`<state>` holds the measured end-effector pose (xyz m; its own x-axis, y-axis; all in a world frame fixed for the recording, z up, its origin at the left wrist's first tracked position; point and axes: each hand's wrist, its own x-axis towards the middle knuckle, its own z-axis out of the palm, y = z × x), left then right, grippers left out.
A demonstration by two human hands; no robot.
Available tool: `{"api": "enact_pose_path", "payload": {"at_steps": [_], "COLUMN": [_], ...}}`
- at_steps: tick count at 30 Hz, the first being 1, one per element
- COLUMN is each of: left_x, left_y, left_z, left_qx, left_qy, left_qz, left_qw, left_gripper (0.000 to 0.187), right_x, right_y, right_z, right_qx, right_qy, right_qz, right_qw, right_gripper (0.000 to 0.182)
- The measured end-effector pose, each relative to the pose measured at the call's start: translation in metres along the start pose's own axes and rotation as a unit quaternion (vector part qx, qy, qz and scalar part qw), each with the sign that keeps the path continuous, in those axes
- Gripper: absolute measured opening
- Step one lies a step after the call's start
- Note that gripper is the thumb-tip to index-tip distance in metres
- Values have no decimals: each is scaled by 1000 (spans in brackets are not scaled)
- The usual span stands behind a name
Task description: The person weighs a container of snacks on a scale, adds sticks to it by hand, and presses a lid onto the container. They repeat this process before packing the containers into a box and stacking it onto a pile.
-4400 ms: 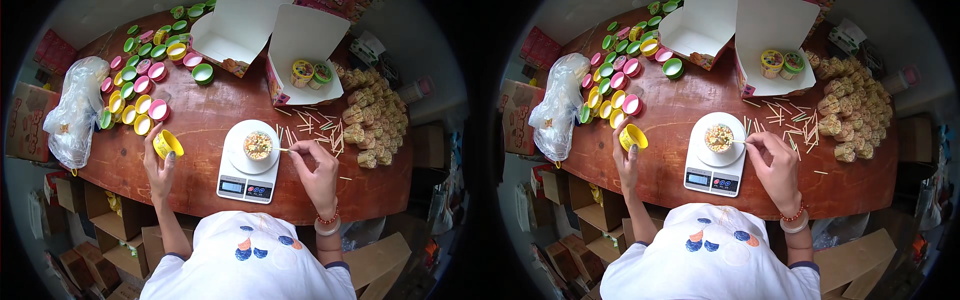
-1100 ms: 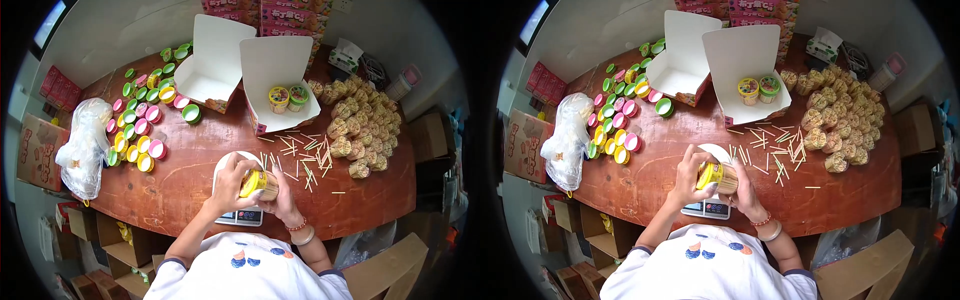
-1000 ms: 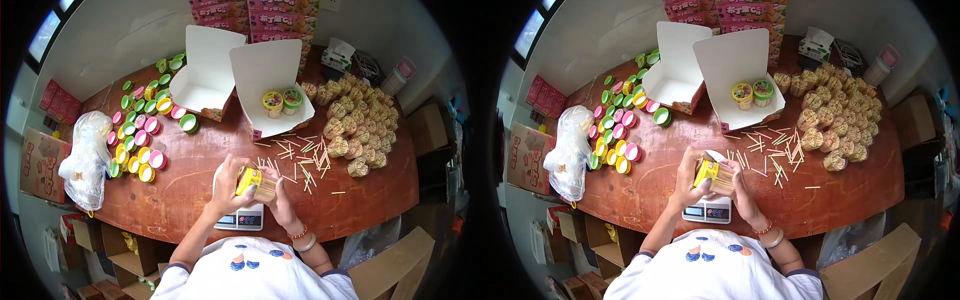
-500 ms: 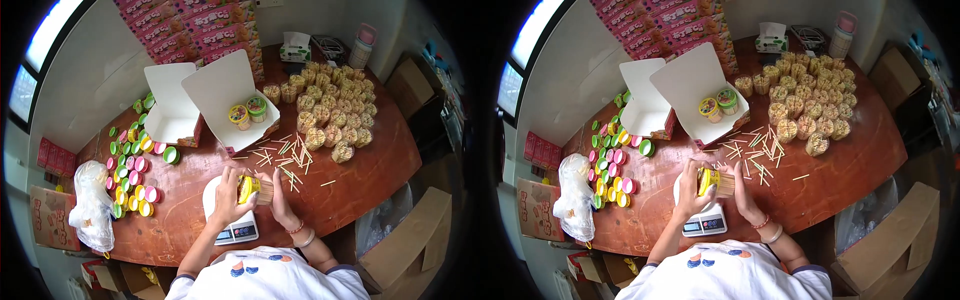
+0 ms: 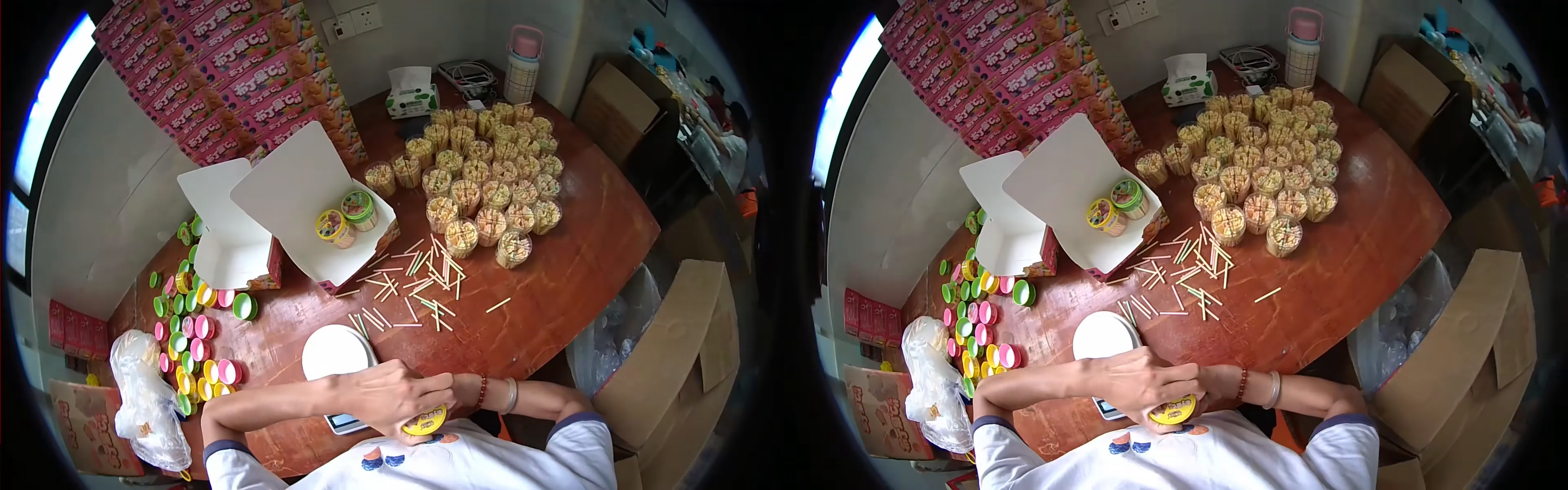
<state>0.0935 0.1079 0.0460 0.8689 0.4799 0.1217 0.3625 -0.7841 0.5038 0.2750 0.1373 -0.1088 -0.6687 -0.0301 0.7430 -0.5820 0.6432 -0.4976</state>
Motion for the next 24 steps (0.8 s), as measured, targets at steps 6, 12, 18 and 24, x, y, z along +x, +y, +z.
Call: {"api": "enact_pose_path", "payload": {"at_steps": [6, 12, 18, 24], "left_x": [-31, -56, -51, -75], "left_y": [-76, -175, -199, -124], "left_z": [-30, -49, -17, -45], "left_qx": [124, 282, 308, 201], "left_qy": [80, 191, 164, 326], "left_qz": [-213, -431, -426, -489], "left_qw": [966, 836, 835, 784], "left_gripper": [63, 61, 64, 52], "right_x": [28, -40, 8, 101], "right_y": [-7, 54, 18, 7], "right_z": [-71, -146, -112, -19], "right_qx": [-44, -449, -314, -107], "right_qy": [203, 406, 414, 237], "right_qz": [582, 472, 410, 374], "right_qw": [786, 641, 750, 890], "right_gripper": [40, 81, 63, 69]}}
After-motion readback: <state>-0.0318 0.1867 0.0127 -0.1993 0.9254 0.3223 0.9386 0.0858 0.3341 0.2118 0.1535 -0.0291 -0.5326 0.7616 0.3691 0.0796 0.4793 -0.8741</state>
